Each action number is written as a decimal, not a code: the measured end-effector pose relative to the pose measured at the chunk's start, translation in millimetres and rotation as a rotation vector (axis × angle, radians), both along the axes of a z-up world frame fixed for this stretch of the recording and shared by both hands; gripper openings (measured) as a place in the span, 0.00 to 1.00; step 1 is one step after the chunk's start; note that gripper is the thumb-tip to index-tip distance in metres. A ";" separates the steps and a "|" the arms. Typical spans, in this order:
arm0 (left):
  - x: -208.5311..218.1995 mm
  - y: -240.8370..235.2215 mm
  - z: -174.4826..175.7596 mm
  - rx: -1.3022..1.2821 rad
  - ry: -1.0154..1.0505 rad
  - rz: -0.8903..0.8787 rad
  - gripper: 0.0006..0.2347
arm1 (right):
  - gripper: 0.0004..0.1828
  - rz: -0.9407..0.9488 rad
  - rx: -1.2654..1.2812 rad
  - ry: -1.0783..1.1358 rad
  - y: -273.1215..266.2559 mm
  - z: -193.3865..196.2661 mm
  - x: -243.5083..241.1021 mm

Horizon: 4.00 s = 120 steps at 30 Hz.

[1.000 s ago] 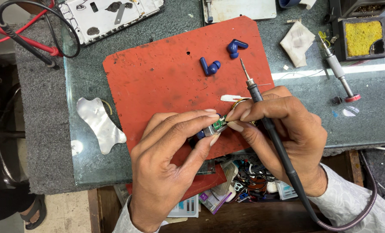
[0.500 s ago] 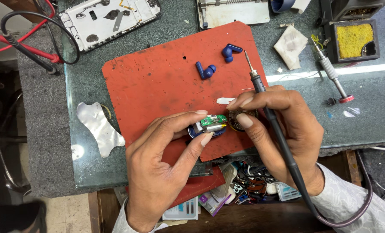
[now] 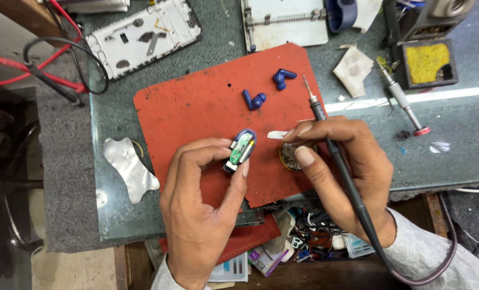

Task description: The person uses a soldering iron to reflow solder joints on a small green circuit board inside a blue earbud casing. They repeatedly dip the iron tip into a soldering paste tin, apply heat to specific points on the board, and adjust the casing orientation. The person also retrieves a small component from a plastic parts box and continues soldering.

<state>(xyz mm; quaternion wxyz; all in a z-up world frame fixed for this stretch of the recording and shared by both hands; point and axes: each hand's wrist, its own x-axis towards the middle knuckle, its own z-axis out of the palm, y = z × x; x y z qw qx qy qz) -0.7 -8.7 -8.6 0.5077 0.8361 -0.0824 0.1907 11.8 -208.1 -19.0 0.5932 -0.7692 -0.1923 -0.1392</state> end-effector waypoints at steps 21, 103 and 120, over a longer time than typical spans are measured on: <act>5.8 15.1 15.2 0.126 0.191 -0.134 0.23 | 0.08 -0.102 0.068 -0.009 0.9 2.7 -4.3; -90.9 98.0 24.8 0.159 -0.134 0.116 0.04 | 0.36 0.789 -0.982 -0.448 87.1 -20.6 -75.0; -121.5 112.8 -58.7 0.925 0.209 -0.140 0.15 | 0.27 0.469 -1.038 -0.516 26.3 -19.8 -62.7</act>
